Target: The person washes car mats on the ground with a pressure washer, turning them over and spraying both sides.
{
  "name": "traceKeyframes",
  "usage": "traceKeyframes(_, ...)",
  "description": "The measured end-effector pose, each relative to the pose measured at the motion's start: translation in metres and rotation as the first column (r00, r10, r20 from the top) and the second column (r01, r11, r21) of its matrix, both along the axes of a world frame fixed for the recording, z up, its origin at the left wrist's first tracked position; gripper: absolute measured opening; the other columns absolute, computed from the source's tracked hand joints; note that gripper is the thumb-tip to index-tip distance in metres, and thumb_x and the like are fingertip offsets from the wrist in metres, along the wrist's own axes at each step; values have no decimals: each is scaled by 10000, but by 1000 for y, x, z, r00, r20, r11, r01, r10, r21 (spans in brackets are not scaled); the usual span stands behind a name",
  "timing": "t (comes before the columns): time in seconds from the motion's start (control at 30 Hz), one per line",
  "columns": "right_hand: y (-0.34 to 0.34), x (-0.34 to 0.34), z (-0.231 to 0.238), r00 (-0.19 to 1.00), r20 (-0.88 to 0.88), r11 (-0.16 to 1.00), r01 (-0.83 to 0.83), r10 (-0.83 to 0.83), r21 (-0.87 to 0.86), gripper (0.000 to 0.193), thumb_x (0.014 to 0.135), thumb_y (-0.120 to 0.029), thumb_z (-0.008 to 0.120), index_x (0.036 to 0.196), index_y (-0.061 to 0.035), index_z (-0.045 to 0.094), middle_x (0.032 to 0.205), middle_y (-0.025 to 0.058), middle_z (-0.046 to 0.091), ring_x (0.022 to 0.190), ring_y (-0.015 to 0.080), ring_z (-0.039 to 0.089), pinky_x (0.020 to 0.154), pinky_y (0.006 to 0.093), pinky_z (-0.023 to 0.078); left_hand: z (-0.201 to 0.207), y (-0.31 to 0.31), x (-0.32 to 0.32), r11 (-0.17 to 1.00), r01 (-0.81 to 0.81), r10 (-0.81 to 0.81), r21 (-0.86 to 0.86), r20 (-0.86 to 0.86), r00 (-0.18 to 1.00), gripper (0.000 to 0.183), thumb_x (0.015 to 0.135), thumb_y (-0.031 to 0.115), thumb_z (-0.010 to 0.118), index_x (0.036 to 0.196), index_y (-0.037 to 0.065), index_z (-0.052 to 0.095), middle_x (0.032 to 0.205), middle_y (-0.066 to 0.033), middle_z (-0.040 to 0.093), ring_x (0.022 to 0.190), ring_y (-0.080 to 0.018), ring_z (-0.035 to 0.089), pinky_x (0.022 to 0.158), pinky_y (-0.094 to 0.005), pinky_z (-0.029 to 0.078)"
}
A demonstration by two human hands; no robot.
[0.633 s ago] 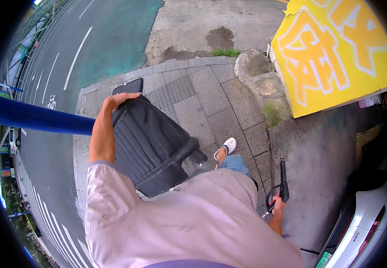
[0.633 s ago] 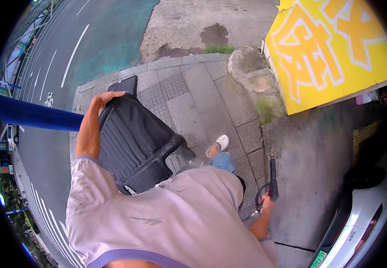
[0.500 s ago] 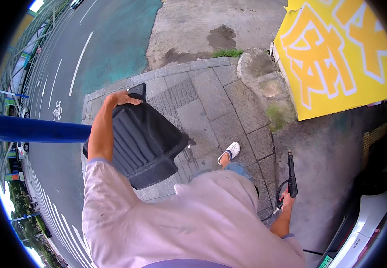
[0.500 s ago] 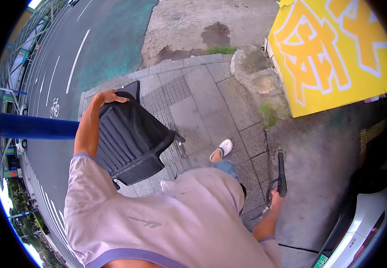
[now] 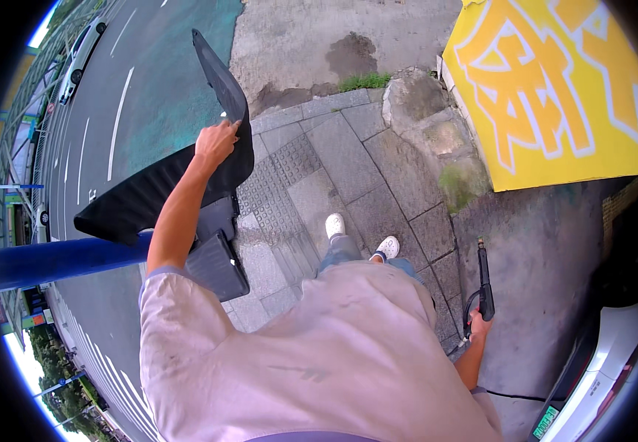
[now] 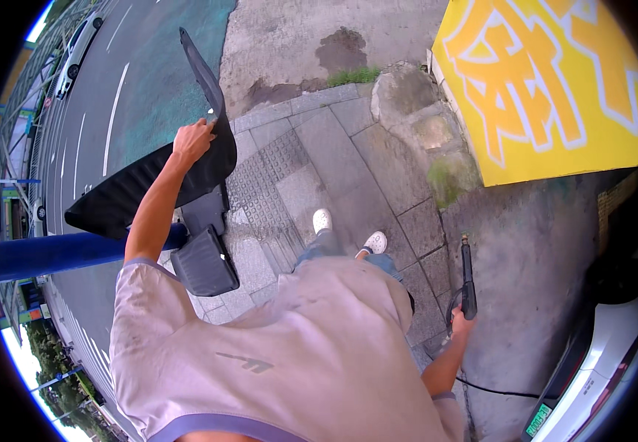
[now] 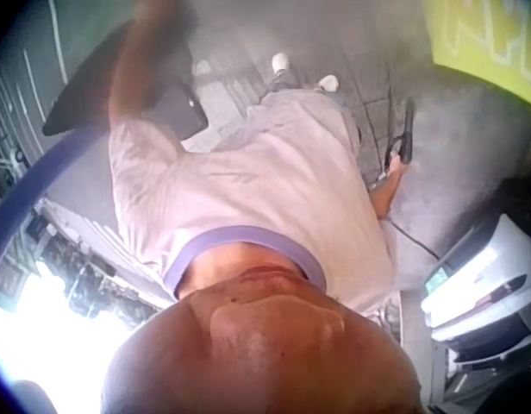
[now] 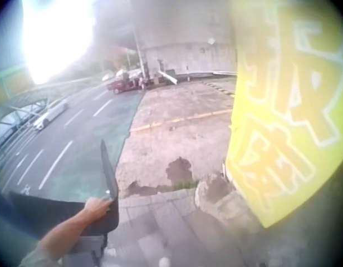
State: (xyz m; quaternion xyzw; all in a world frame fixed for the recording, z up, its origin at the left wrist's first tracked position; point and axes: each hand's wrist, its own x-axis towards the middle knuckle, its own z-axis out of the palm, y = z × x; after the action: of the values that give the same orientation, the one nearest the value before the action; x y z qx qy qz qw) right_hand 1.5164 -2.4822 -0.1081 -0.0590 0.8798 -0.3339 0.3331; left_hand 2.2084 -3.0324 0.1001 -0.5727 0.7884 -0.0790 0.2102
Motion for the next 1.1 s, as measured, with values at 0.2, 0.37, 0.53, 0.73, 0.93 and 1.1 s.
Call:
traceKeyframes(0.2,18,87,-37,940,-321,952,-9,112,307,268,728,-69,741,972,13,670,852,63,675,744,190,654,676,370,529,-80,-32,28,958,163,-182,-234,-65,981,541,883,152,619,1421,181,572,1025,-79,631,935,-250,690,757,-411,557)
traceKeyframes(0.37,52,158,-24,969,-156,901,-110,191,420,498,694,-142,803,1134,42,659,1028,191,703,960,330,689,868,448,530,-208,-29,33,934,317,-341,-164,-153,927,544,906,152,575,1449,161,550,1033,-48,571,964,-211,583,818,-351,445)
traceKeyframes(0.53,39,233,15,935,-216,932,-212,282,295,313,694,-113,736,991,-27,691,834,131,683,807,243,674,761,411,534,-347,31,43,956,287,-292,-64,-89,952,753,941,236,605,1624,204,289,1594,-142,334,1386,-338,408,1069,-587,351)
traceKeyframes(0.73,11,283,70,892,-180,869,-329,414,368,277,684,-126,730,946,-55,679,771,112,679,703,238,662,686,406,533,-394,184,1,350,-143,284,926,40,958,422,787,121,751,1207,90,739,1290,-139,702,1196,-314,680,951,-467,567)
traceKeyframes(0.93,9,278,59,894,-165,853,-320,415,412,270,688,-124,737,942,-57,676,790,118,676,714,255,654,698,427,535,-345,236,22,178,-500,750,847,212,626,409,856,196,661,1245,78,703,1316,-190,674,1239,-365,644,1000,-473,542)
traceKeyframes(1.1,15,216,3,902,-318,941,-213,292,261,345,695,-126,753,1019,-27,690,813,130,684,754,257,664,728,427,536,-371,241,90,159,-614,879,773,173,445,510,869,267,628,1328,44,632,1373,-217,630,1276,-387,611,1051,-468,508)
